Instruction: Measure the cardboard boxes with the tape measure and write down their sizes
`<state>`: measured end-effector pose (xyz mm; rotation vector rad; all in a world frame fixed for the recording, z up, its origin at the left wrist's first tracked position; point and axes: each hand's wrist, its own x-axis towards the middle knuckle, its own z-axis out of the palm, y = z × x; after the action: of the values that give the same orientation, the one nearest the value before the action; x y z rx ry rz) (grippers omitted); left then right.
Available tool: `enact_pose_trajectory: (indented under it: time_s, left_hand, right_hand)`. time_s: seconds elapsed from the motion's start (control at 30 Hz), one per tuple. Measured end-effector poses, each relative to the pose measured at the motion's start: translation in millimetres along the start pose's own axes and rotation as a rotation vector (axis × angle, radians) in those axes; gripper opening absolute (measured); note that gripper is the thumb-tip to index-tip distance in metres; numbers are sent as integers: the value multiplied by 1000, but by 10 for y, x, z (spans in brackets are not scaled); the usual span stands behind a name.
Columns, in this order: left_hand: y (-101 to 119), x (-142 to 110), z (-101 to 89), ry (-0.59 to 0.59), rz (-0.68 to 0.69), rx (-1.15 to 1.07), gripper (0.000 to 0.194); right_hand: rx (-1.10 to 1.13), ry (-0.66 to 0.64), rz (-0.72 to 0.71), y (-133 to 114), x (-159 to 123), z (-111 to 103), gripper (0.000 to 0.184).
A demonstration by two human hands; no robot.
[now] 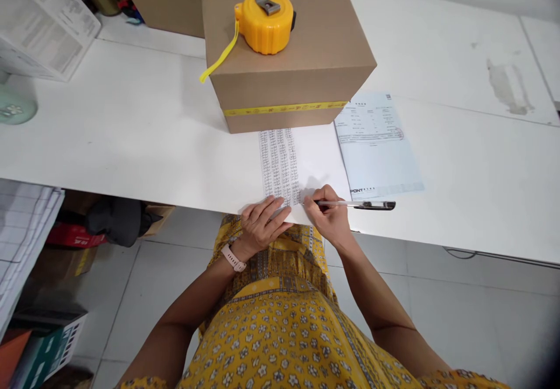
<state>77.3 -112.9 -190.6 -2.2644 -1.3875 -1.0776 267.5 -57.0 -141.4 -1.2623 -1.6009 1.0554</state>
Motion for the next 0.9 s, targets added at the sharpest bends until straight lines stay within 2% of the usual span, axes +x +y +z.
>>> enact_pose_trajectory:
  time_s: [0.23,0.9]
  left_hand:
    - [2,18,-15,-9,6,29,26]
    - [1,-3,-4,-10,2,0,34]
  right_hand:
    - [16,-7,16,-3,-2,1,28]
    - [-28,28,-9,25,-8,-7,27]
